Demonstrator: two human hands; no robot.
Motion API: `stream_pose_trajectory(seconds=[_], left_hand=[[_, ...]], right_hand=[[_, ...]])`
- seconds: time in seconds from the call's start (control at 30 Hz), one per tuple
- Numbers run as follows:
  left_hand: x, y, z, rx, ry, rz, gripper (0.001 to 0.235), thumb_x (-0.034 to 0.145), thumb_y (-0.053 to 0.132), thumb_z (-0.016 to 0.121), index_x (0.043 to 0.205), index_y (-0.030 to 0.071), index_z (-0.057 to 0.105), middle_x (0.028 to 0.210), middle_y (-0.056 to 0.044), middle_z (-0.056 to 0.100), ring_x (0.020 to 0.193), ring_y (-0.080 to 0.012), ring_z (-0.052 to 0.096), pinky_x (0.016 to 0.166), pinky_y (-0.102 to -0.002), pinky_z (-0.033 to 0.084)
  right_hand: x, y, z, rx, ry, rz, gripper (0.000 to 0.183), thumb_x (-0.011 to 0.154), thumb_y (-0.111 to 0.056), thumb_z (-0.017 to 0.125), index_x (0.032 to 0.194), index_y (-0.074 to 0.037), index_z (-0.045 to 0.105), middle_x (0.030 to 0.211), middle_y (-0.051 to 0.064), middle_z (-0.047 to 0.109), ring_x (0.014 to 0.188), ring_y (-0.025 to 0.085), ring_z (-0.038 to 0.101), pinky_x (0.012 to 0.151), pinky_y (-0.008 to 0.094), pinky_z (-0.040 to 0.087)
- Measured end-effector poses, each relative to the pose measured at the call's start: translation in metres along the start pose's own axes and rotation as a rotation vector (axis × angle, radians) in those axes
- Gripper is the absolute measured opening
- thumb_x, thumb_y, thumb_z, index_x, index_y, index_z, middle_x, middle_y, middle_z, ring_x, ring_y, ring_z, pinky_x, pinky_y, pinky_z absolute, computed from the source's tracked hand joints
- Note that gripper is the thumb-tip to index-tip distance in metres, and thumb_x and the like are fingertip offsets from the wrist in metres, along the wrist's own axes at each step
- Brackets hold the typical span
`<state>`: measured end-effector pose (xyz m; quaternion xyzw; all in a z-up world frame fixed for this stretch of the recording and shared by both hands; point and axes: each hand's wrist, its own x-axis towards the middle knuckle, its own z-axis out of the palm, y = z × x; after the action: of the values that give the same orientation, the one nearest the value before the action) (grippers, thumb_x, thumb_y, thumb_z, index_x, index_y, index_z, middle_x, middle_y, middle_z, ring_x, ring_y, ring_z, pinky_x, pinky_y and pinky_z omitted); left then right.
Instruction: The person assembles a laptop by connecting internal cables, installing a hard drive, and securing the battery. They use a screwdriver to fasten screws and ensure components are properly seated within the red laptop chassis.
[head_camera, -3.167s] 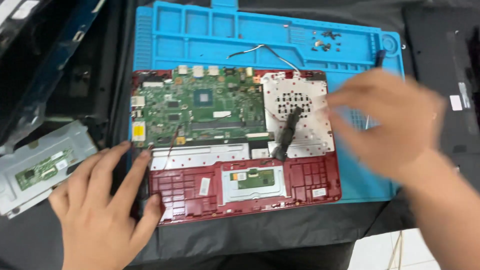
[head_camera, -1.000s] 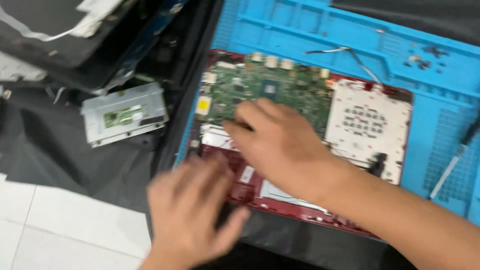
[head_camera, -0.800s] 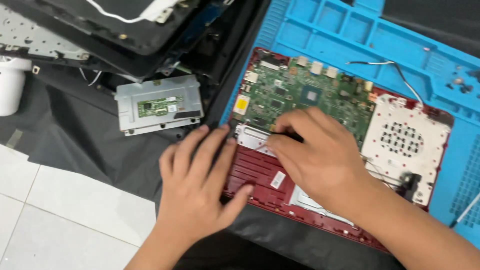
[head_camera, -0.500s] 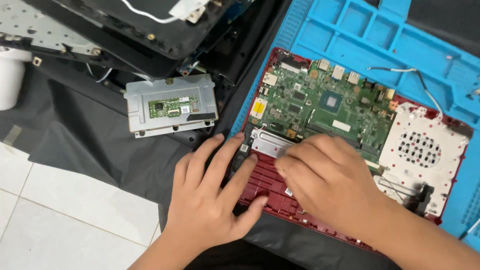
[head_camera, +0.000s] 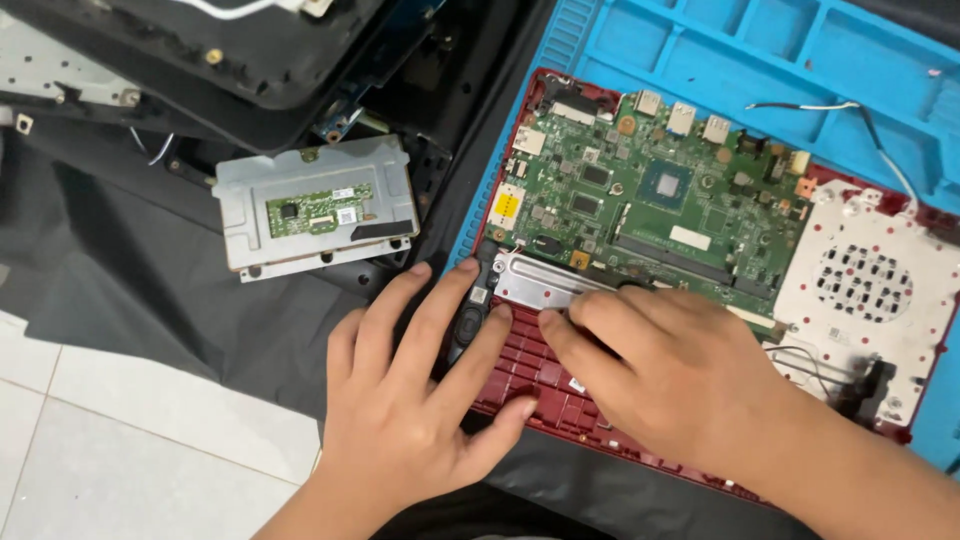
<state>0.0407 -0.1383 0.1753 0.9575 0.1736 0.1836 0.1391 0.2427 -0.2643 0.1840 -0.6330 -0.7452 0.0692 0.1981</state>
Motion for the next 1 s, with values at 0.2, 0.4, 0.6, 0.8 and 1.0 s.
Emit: stream_pose_trajectory(seconds=[0.2,0.4,0.6,0.8,1.0], left_hand=[[0.001,0.0,0.0,-0.021,-0.007,0.005,0.051,0.09,0.047,0.07,0.125,0.011,0.071,0.145,-0.016,0.056,0.133,-0.0381,0.052,0.1,-0.051,0.04],[0.001,-0.002,-0.001,-0.06,-0.047,0.012,0.05,0.09,0.046,0.069,0.129,0.016,0.071,0.146,-0.018,0.052,0.134,-0.0388,0.049,0.102,-0.052,0.04],[0.0,-0.002,0.0,-0.053,-0.057,0.041,0.049,0.092,0.045,0.068,0.131,0.016,0.07,0.147,-0.018,0.052,0.134,-0.0388,0.048,0.102,-0.053,0.039],[-0.002,0.005,0.001,-0.037,-0.064,0.08,0.045,0.092,0.042,0.069,0.129,0.017,0.071,0.148,-0.015,0.052,0.134,-0.0383,0.048,0.104,-0.055,0.038],[0.0,0.025,0.004,-0.043,-0.044,0.072,0.043,0.088,0.028,0.068,0.13,0.018,0.072,0.152,-0.013,0.051,0.139,-0.0381,0.045,0.11,-0.057,0.035]], right_hand=[[0.0,0.002,-0.002,-0.001,-0.005,0.007,0.038,0.072,-0.015,0.07,0.108,-0.003,0.071,0.097,0.007,0.063,0.079,0.024,0.066,0.065,0.039,0.055],[0.0,0.006,-0.006,0.058,-0.003,-0.01,0.033,0.069,-0.012,0.076,0.1,-0.005,0.069,0.099,0.007,0.062,0.084,0.026,0.067,0.069,0.04,0.057],[0.001,0.005,-0.014,0.134,-0.038,-0.015,0.031,0.07,-0.009,0.076,0.099,-0.005,0.069,0.097,0.008,0.061,0.08,0.026,0.067,0.066,0.039,0.056],[-0.002,0.011,-0.023,0.218,-0.109,0.049,0.027,0.068,-0.009,0.078,0.093,-0.004,0.069,0.089,0.006,0.06,0.076,0.025,0.066,0.063,0.038,0.055],[-0.016,0.022,-0.024,0.168,-0.17,0.041,0.028,0.075,-0.008,0.075,0.102,-0.012,0.074,0.092,0.001,0.06,0.079,0.022,0.065,0.069,0.036,0.055]])
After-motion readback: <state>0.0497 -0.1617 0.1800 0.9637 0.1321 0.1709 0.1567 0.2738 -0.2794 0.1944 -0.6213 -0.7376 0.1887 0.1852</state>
